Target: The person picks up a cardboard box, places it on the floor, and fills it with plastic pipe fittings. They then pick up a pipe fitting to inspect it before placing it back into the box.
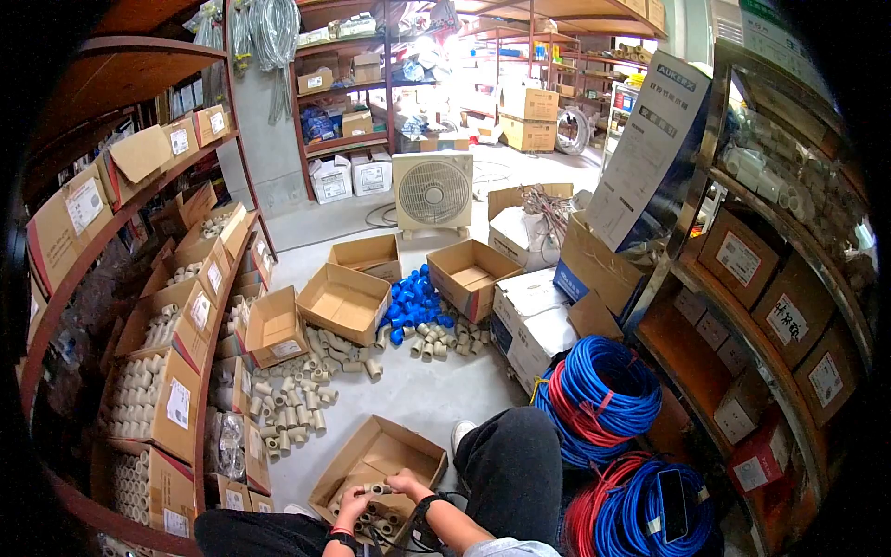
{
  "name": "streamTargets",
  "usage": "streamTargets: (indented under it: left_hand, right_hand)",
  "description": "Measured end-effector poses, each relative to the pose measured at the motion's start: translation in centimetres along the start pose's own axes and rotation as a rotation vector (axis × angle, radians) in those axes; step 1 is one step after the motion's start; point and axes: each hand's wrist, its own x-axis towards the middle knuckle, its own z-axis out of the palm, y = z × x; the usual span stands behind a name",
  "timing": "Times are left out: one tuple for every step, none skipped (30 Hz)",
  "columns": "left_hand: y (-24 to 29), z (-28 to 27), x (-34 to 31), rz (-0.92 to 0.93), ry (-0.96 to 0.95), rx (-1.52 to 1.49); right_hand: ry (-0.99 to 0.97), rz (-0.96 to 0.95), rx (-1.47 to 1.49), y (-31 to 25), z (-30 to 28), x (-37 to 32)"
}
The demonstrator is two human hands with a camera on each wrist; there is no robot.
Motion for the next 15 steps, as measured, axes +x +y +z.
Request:
streamTargets:
  left_hand:
    - [-0.13,0.04,0.09,0.004,0.005,0.007]
    - [-0.27,0.07,0.17,0.0,0.004,0.003]
    - [-0.31,0.09,0.2,-0.005,0.004,0.0]
    - [-0.36,0.11,0.21,-0.01,0.003,-0.003]
    - [-0.42,0.12,0.19,-0.001,0.003,-0.001]
    - [-0.28,0.11,0.06,0.007,0.004,0.001]
    - [-0.14,0.1,-0.05,0.016,0.005,0.002]
    - [-0.16,0.09,-0.03,0.013,-0.001,-0.003]
    - [-0.18,0.08,0.0,0.011,-0.006,-0.008]
    - [-0.22,0.08,0.02,0.008,-0.011,-0.013]
    - [-0.27,0.1,0.01,0.015,-0.007,-0.013]
    - [-0.1,0.11,-0.11,0.022,-0.003,-0.012]
    - [0.05,0.11,-0.23,0.028,0.002,-0.012]
    - [-0.02,0.1,-0.18,0.016,-0.005,-0.013]
    - [0.01,0.05,-0.11,0.004,-0.012,-0.015]
  right_hand:
    - [-0.004,0.003,0.006,-0.06,-0.02,-0.09]
    - [-0.007,0.002,0.026,-0.11,0.0,-0.2]
    - [-0.01,0.001,0.047,-0.09,0.07,-0.23]
    - [-0.012,-0.001,0.067,-0.08,0.1,-0.26]
    - [-0.006,0.0,0.061,-0.05,0.07,-0.29]
    - [0.0,0.0,0.055,-0.3,-0.04,-0.68]
    - [0.006,0.001,0.049,-0.56,-0.12,-1.04]
    - [0.002,-0.003,0.055,-0.49,-0.08,-0.94]
    - [-0.002,-0.007,0.061,-0.31,-0.01,-0.7]
    - [-0.007,-0.01,0.067,-0.12,0.03,-0.46]
    - [-0.014,-0.011,0.071,0.09,0.06,-0.23]
    - [-0.021,-0.012,0.076,0.13,0.05,-0.2]
    - [-0.029,-0.013,0.08,0.18,0.07,-0.19]
    - [-0.022,-0.012,0.06,0.23,0.07,-0.18]
    - [-0.015,-0.011,0.041,0.11,0.03,-0.31]
